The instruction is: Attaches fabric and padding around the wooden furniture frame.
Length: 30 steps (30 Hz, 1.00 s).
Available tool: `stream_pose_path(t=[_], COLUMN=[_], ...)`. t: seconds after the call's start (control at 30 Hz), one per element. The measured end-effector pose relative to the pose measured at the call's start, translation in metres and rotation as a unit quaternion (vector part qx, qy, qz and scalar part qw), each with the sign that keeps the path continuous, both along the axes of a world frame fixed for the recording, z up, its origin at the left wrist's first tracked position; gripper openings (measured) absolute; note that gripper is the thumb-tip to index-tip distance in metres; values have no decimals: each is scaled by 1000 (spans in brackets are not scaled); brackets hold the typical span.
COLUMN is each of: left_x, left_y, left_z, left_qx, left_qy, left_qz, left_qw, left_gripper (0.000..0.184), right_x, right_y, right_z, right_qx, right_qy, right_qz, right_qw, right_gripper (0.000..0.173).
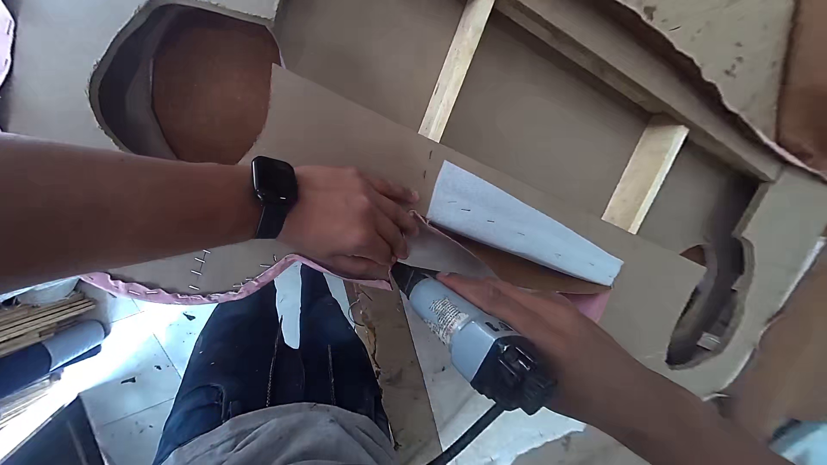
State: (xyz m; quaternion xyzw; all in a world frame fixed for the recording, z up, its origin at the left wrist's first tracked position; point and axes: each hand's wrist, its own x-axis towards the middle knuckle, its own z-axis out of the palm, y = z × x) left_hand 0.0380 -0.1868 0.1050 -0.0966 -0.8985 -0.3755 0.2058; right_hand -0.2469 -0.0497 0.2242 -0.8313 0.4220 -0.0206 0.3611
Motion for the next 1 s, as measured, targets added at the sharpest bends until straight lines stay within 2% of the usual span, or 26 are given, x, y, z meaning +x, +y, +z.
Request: stream_pose_path(t=[0.37,0.8,0.87,0.9,1.0], left_x=[0,1,3,4,0], left_y=[1,3,11,19,71], left_z=[1,6,16,22,38], left_qx=[17,-28,-50,-62,-78], left_qy=[2,-1,-29,-53,-159], left_qz=[-1,0,31,70,231], left_qw=[1000,1000,998,994,957], left_gripper=[27,28,32,40,66], right_x=[5,1,-11,-17,-29], right_y=[-5,4,16,22,48], right_z=[4,10,17,19,19], right_qx=[10,13,9,12,9], right_qy=[5,2,0,-5,-31], right_qz=[-7,-60,-89,-108,-159], right_qw=[1000,998,996,994,987], right_gripper=[58,57,60,60,60])
